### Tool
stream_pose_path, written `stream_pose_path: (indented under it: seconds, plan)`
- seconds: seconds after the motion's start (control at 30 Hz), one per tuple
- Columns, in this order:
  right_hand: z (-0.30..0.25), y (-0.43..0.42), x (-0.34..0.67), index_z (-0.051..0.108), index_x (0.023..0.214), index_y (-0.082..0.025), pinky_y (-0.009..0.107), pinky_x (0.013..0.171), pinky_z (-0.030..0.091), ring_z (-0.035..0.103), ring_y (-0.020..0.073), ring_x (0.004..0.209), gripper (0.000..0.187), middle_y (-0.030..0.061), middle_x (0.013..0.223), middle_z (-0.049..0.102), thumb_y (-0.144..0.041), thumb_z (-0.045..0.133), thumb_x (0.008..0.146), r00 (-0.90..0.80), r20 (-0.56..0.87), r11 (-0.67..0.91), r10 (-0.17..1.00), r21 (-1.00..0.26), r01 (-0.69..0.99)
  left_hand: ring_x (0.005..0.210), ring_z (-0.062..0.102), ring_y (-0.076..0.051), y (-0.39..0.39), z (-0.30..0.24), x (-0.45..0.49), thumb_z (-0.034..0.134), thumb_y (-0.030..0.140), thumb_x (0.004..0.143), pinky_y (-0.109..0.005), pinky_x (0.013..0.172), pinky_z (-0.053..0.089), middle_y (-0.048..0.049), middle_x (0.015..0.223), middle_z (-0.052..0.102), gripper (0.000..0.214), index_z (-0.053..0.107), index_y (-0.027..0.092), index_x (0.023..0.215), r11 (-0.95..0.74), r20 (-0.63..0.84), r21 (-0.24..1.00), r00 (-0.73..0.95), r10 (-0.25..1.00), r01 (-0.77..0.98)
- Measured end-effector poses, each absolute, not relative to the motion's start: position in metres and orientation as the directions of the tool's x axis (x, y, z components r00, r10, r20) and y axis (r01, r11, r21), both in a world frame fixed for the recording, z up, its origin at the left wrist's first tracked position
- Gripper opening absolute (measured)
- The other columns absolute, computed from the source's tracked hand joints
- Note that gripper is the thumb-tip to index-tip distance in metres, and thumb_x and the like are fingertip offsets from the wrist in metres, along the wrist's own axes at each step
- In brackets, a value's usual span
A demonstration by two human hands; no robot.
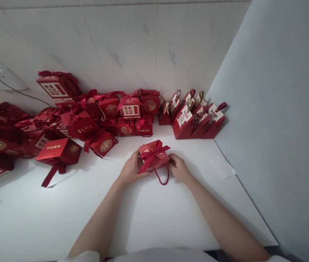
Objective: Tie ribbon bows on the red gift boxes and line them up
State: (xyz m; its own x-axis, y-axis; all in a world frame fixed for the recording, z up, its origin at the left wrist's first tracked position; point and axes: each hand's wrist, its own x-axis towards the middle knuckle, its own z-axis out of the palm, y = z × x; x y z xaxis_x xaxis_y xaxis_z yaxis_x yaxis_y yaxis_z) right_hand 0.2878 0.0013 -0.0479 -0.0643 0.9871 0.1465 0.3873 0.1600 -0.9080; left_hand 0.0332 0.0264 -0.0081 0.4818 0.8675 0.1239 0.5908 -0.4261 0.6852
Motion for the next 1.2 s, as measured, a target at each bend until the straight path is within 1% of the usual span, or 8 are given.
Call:
stream_pose_path:
  seconds: [0.3,0.43,0.53,0.73,0.97,1.1,1.2]
  plan:
    - [-0.0466,0.0009,0.2875,0.048,0.077,-0.022,0.029,0.068,0.039,0.05,0.0183,0.072,0.009,-0.0008,0.076,0.053,-0.016,0.044,0.071,-0.059,0.152,0.163,0.987,-0.905,0.392,0.131,0.05,-0.035,0.027,-0.01,0.0324,0.078,0.053,0.069,-0.049,0.105,0.045,-0.0156,0.147,0.045,0.102,0.022,0.023,0.148,-0.43,0.12,0.682,0.49,0.863,0.591]
    - [-0.0473,0.001,0.2876,0.049,0.078,-0.022,0.029,0.068,0.039,0.05,0.0181,0.071,0.009,-0.0011,0.075,0.054,-0.017,0.045,0.072,-0.064,0.148,0.161,0.987,-0.906,0.392,0.13,0.051,-0.036,0.0271,-0.0119,0.0316,0.079,0.052,0.069,-0.05,0.103,0.045,-0.0166,0.145,0.046,0.103,0.022,0.022,0.149,-0.428,0.119,0.682,0.488,0.865,0.592]
    - [-0.0475,0.001,0.2877,0.049,0.078,-0.022,0.029,0.068,0.039,0.051,0.0182,0.072,0.009,-0.001,0.076,0.054,-0.016,0.045,0.072,-0.066,0.148,0.162,0.987,-0.906,0.391,0.129,0.052,-0.037,0.0274,-0.0129,0.0315,0.08,0.052,0.068,-0.051,0.102,0.046,-0.0167,0.145,0.047,0.104,0.022,0.023,0.149,-0.431,0.13,0.689,0.486,0.864,0.583]
    - [-0.0488,0.0014,0.2876,0.05,0.079,-0.022,0.029,0.069,0.039,0.051,0.018,0.071,0.011,-0.0013,0.076,0.054,-0.016,0.044,0.072,-0.065,0.146,0.16,0.987,-0.907,0.389,0.128,0.053,-0.037,0.0272,-0.0118,0.0324,0.081,0.049,0.067,-0.051,0.1,0.048,-0.017,0.144,0.049,0.103,0.025,0.021,0.149,-0.428,0.13,0.684,0.478,0.869,0.591]
    - [-0.0484,0.0015,0.2878,0.049,0.078,-0.022,0.03,0.069,0.039,0.051,0.0183,0.072,0.01,-0.0011,0.076,0.053,-0.016,0.044,0.071,-0.065,0.149,0.163,0.987,-0.905,0.394,0.129,0.052,-0.036,0.0276,-0.0132,0.0312,0.08,0.051,0.068,-0.049,0.102,0.047,-0.0159,0.146,0.047,0.103,0.023,0.023,0.149,-0.436,0.136,0.689,0.489,0.862,0.578]
    - [-0.0467,0.0011,0.2876,0.049,0.078,-0.022,0.03,0.069,0.039,0.05,0.0184,0.072,0.01,-0.0009,0.076,0.053,-0.016,0.044,0.071,-0.067,0.152,0.166,0.986,-0.904,0.394,0.129,0.051,-0.037,0.0271,-0.0118,0.0319,0.08,0.052,0.068,-0.05,0.102,0.046,-0.0175,0.145,0.046,0.104,0.022,0.021,0.149,-0.424,0.12,0.687,0.484,0.867,0.59]
    - [-0.0459,0.0007,0.2874,0.049,0.077,-0.022,0.03,0.069,0.039,0.05,0.0185,0.072,0.01,-0.0007,0.076,0.053,-0.016,0.044,0.071,-0.067,0.151,0.165,0.986,-0.904,0.395,0.129,0.051,-0.037,0.0262,-0.0094,0.0326,0.08,0.052,0.069,-0.05,0.103,0.046,-0.0171,0.145,0.047,0.103,0.023,0.021,0.149,-0.419,0.115,0.69,0.482,0.869,0.59]
